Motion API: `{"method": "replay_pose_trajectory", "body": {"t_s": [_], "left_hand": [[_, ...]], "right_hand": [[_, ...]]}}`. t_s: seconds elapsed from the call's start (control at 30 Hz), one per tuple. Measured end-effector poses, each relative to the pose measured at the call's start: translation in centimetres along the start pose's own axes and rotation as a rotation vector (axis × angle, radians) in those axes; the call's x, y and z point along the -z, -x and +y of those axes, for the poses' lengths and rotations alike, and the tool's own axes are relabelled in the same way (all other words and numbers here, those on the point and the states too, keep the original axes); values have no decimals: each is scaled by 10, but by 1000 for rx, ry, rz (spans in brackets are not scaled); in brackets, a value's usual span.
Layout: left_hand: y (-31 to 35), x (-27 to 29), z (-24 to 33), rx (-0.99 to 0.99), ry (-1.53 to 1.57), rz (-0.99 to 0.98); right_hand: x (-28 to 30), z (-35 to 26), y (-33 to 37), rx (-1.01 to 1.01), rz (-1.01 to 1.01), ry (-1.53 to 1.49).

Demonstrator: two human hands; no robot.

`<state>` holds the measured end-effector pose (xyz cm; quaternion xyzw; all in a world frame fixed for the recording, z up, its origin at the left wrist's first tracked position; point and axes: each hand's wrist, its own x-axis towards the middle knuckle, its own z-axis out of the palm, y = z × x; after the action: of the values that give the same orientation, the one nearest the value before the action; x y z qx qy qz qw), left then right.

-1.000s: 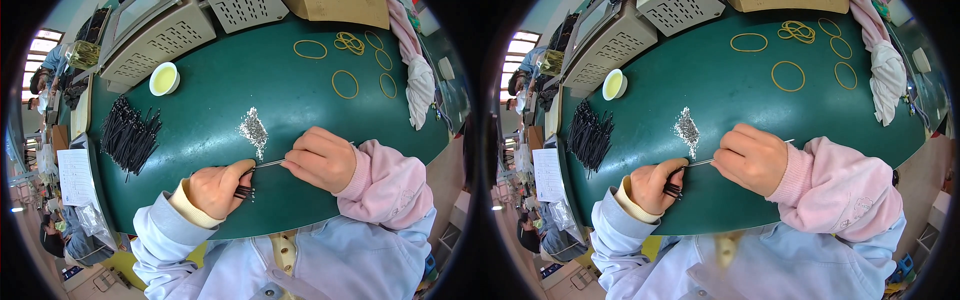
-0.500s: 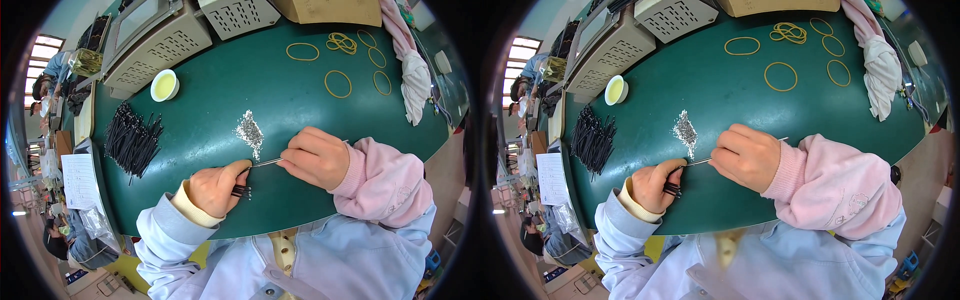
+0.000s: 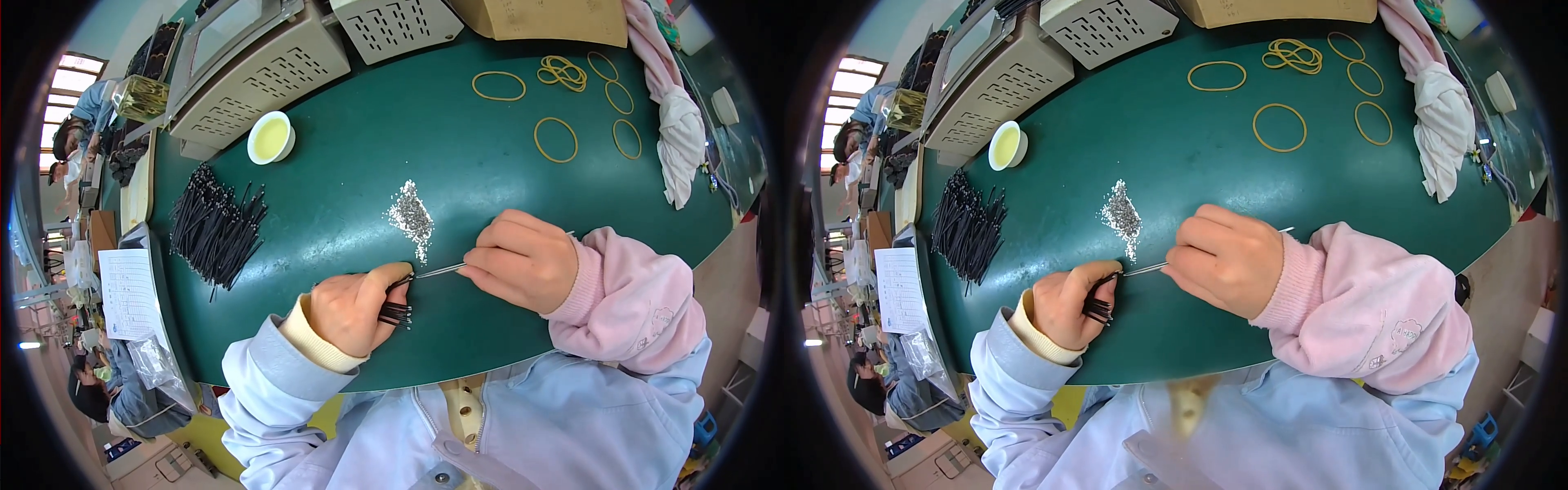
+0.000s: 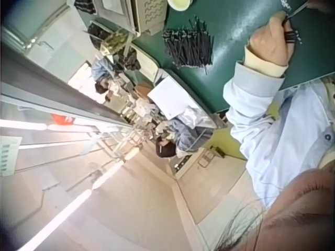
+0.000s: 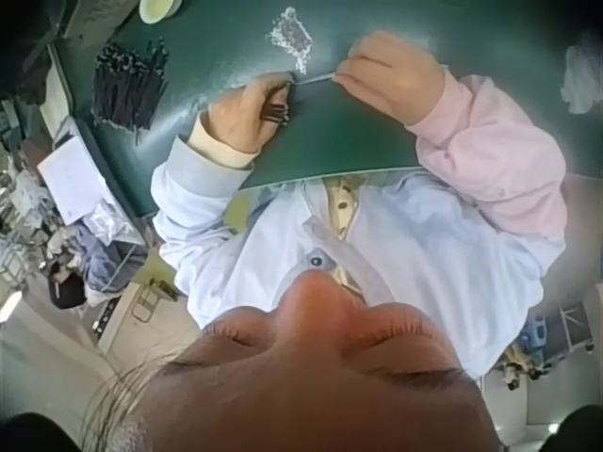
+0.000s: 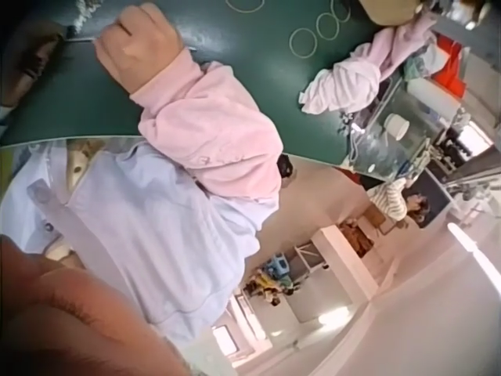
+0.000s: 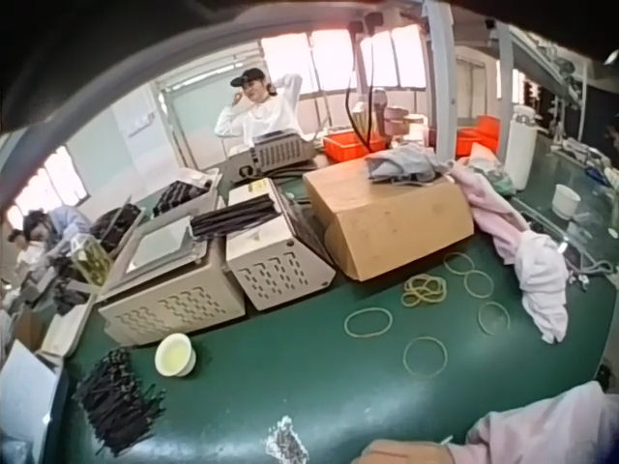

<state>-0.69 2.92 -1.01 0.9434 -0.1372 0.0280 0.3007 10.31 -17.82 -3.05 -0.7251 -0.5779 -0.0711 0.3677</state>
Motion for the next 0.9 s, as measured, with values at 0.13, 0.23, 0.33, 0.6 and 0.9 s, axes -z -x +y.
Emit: {"method": "replay_pose_trajectory", "body": {"t_s": [0.13,0.23,0.33,0.6,0.9], "left_hand": [[0,0,-1,-2,5,4],[-1,4,1,-14,1,8],[0,2,-3,-18,5,7],[-2,1,0,-40,-51,7],[0,2,3,34,15,98]], "right_hand": [[-3,0,-4,-39,8,-78],[-2,-3,-6,-38,17,-63],[-4,-1,-6,-45,4,-64],[-8,0,-1,-48,34,-55],[10,-1,-15,-30,76,-93]]}}
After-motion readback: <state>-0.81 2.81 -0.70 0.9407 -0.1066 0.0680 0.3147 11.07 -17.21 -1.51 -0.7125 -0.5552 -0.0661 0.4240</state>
